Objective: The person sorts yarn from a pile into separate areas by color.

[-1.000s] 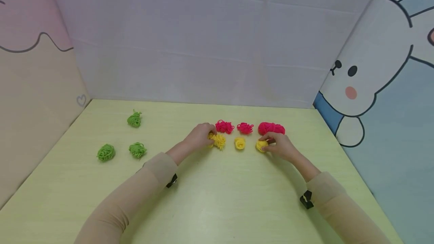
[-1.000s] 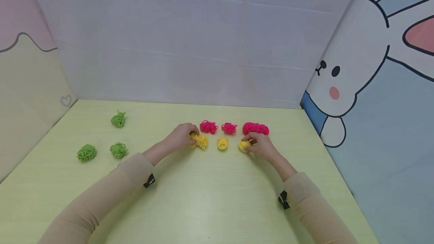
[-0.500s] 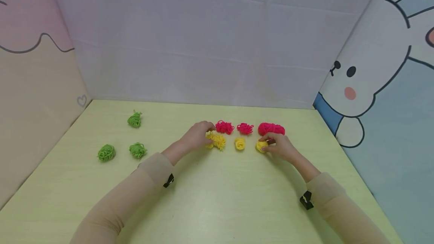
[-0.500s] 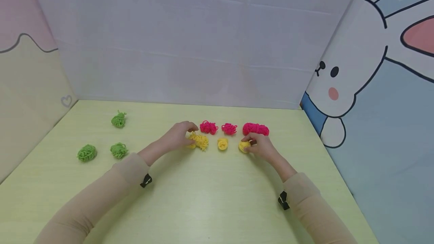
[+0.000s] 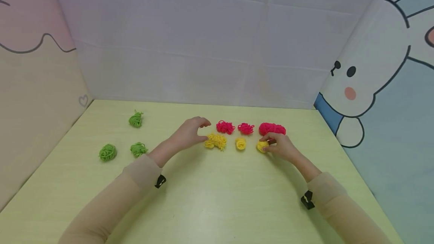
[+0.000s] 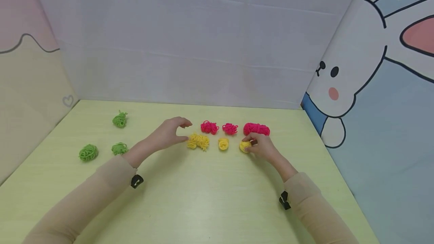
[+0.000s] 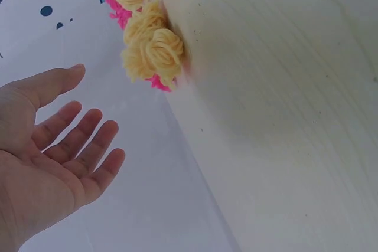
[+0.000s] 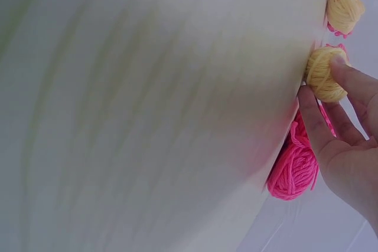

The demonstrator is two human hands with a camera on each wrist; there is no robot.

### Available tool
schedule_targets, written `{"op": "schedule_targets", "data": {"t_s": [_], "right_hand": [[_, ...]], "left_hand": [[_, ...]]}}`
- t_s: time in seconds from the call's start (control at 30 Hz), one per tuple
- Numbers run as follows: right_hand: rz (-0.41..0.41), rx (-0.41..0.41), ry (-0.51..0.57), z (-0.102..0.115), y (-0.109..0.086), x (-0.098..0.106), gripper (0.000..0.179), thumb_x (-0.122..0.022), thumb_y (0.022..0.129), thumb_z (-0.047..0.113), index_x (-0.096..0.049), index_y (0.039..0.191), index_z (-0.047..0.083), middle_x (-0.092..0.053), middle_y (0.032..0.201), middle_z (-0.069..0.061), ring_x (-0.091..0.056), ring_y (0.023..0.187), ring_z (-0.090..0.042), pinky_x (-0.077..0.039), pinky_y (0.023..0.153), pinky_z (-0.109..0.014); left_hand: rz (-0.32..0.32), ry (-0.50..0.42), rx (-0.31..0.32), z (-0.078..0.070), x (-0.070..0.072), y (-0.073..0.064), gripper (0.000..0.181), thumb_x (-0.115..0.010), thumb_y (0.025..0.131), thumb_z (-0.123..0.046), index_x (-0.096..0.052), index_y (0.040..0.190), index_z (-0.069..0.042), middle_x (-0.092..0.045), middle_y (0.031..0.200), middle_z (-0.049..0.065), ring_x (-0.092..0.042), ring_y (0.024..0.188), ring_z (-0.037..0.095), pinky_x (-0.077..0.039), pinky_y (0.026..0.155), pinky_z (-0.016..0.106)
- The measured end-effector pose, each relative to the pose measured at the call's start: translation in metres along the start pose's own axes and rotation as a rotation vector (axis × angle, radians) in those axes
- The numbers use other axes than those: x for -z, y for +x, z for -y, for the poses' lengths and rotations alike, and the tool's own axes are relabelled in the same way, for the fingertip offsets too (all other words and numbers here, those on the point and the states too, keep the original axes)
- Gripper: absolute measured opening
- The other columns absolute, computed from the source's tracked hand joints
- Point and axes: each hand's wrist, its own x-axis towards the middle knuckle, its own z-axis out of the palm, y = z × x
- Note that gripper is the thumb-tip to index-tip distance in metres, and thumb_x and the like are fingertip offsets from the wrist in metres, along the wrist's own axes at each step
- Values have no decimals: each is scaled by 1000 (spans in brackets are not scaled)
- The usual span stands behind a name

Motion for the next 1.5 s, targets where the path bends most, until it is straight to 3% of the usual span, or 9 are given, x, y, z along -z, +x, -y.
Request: {"op": "schedule_targets", "data": {"t_s": [0.23,0.6,0.9,1.5], "right_hand": [[-2,-8,1,1,-1,0,24,-75,80,9,-67,103,5,-64,108,-13,-62,97,-31,-53,85,-42],[-3,-12,-8,2,-2,0,25,-74,80,9,-67,104,5,-64,108,-13,-62,96,-31,-54,85,-41],[-7,-9,-3,0,-1,0,25,-75,80,10,-68,103,6,-65,108,-12,-62,96,-30,-54,85,-40],[-5,0,-1,0,0,0,24,-74,80,9,-68,102,6,-65,108,-13,-62,96,-31,-54,84,-40]], "left_hand": [[-23,21,-26,0,13,-14,46,-73,82,-13,-57,124,-3,-60,119,10,-55,111,28,-46,96,42],[-43,16,-7,6,31,-38,49,-73,82,-14,-55,127,-4,-58,123,11,-53,115,30,-44,97,45],[-62,7,-28,18,42,-56,51,-73,82,-14,-54,128,-4,-58,126,11,-52,117,30,-43,98,47],[-57,-33,7,47,68,-92,52,-73,83,-19,-53,130,-9,-55,130,8,-46,126,30,-38,102,49]]}}
